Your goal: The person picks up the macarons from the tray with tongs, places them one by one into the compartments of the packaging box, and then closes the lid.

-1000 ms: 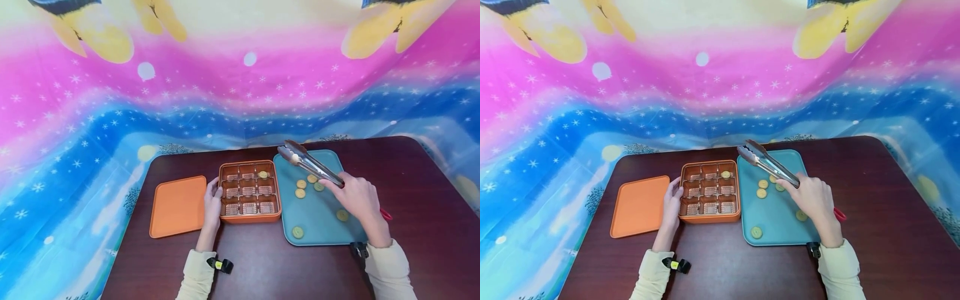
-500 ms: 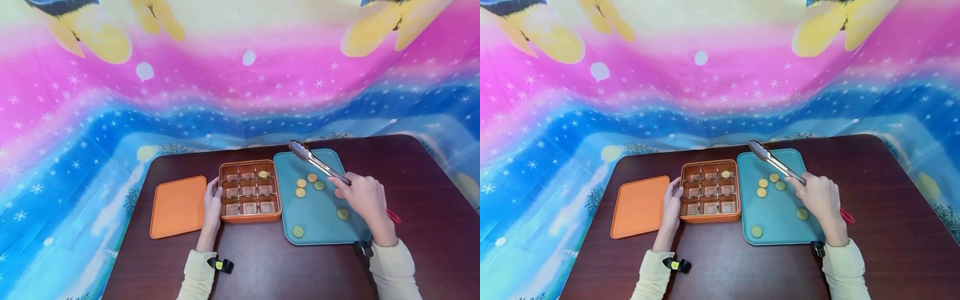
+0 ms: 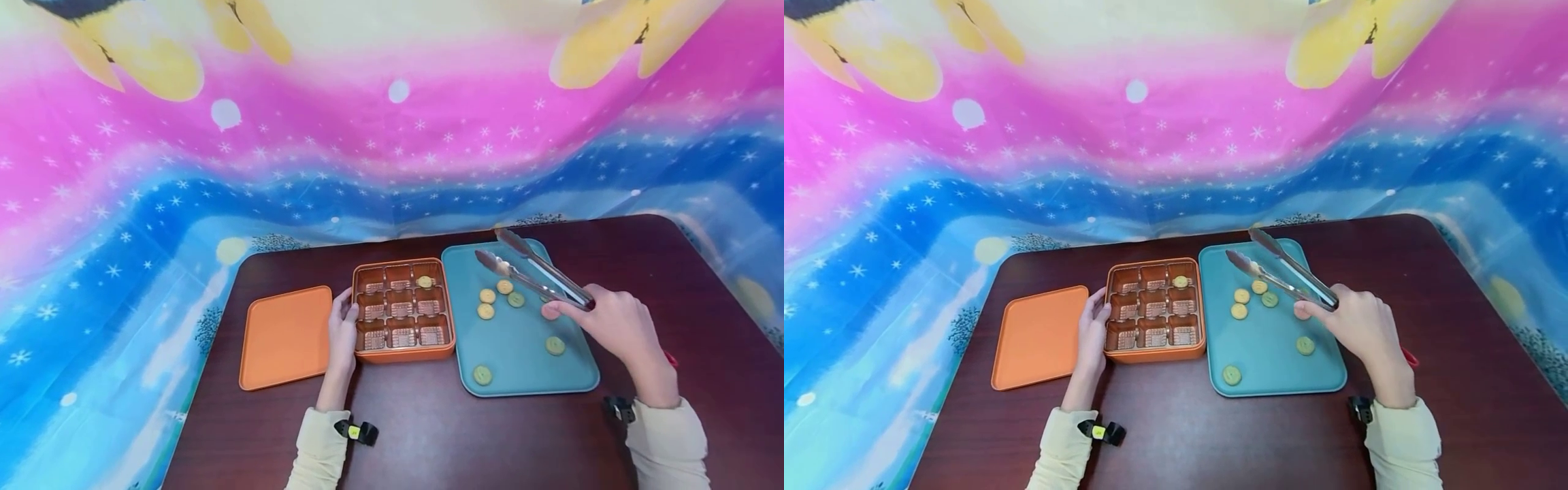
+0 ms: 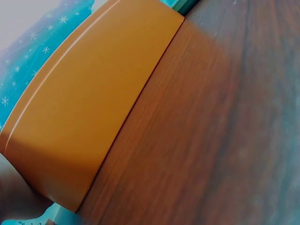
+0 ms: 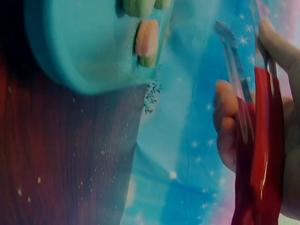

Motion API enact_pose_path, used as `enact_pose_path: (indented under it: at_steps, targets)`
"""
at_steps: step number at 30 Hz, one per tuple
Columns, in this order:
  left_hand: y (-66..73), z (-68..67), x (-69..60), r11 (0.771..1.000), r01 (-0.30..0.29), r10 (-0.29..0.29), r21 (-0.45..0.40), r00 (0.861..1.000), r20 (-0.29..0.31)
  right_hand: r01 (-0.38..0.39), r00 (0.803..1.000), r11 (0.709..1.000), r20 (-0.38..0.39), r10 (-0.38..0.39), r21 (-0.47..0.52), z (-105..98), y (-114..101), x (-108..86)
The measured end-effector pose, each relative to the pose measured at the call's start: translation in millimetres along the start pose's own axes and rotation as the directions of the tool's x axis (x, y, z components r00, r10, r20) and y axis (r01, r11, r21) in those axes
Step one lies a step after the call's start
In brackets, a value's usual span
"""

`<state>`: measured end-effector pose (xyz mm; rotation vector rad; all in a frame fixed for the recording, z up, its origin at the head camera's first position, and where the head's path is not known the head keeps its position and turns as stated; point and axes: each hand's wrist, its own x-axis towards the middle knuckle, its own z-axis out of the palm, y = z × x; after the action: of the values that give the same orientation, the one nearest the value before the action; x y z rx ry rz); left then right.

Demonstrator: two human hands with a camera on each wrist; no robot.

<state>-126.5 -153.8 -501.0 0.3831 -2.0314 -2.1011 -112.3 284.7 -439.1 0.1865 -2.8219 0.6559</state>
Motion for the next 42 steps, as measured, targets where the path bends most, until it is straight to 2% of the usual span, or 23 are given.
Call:
enact_pose_path:
  at_steps: [3, 7, 10, 17, 42]
  targets:
    - [0.3, -0.1, 1.9, 1.000, -0.003, 0.003, -0.004, 1.000, 0.005, -0.029, 0.996, 1.000, 0.090, 0.029, -0.001, -5, 4, 1.4]
    - [0.5, -0.1, 1.8, 1.000, -0.007, 0.007, -0.006, 1.000, 0.007, 0.001, 0.985, 1.000, 0.170, 0.004, -0.029, -11, 13, -1.1]
    - [0.0, 0.0, 0.8, 1.000, -0.006, 0.006, -0.002, 1.000, 0.002, 0.015, 0.979, 0.999, 0.206, -0.007, -0.041, -16, 21, -3.9]
    - [-1.6, -0.3, 0.2, 1.000, -0.003, 0.003, 0.000, 1.000, -0.001, -0.026, 0.966, 0.999, 0.254, 0.037, -0.047, -24, 26, -4.9]
    - [0.4, 0.9, -0.2, 1.000, -0.007, 0.007, -0.012, 1.000, 0.003, 0.018, 0.981, 0.995, 0.197, 0.001, -0.095, -18, 15, -6.1]
